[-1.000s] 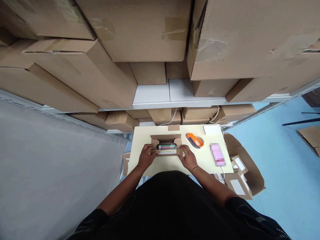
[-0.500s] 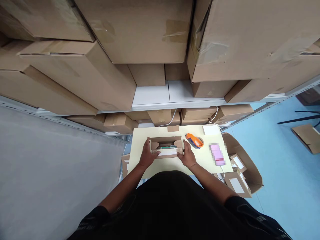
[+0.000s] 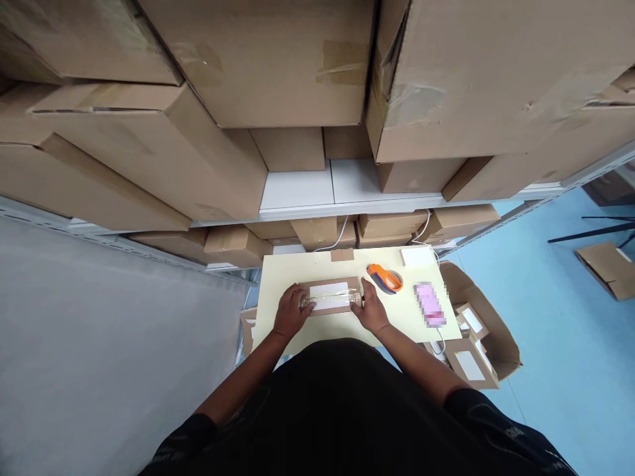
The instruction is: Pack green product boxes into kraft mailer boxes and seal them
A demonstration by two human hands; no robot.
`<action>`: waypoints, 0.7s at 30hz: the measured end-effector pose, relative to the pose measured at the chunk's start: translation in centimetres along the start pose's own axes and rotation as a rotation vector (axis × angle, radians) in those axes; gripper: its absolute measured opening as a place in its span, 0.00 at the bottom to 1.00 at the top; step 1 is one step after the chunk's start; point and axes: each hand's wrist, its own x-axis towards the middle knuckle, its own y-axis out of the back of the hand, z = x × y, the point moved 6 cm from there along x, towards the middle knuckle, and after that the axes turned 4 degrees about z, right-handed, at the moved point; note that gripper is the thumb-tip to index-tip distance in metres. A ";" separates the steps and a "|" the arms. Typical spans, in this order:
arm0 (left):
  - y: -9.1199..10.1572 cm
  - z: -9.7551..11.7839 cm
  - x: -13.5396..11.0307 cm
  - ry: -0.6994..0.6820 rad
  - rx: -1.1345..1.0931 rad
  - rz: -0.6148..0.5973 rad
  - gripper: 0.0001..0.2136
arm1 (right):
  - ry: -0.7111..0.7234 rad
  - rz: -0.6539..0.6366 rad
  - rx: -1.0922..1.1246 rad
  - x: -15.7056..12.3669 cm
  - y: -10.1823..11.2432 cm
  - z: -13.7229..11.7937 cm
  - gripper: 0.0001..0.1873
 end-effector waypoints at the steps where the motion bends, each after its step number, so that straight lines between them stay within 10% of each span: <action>1: 0.0 0.0 0.1 0.000 -0.005 0.000 0.13 | 0.003 -0.003 0.001 0.0 0.0 -0.1 0.46; 10: 0.1 -0.1 0.8 0.013 -0.036 -0.011 0.09 | 0.067 0.132 -0.240 1.4 4.2 2.3 0.23; 21: 0.1 0.6 1.0 0.073 -0.055 0.017 0.07 | -0.324 0.077 -0.613 6.6 4.1 8.2 0.23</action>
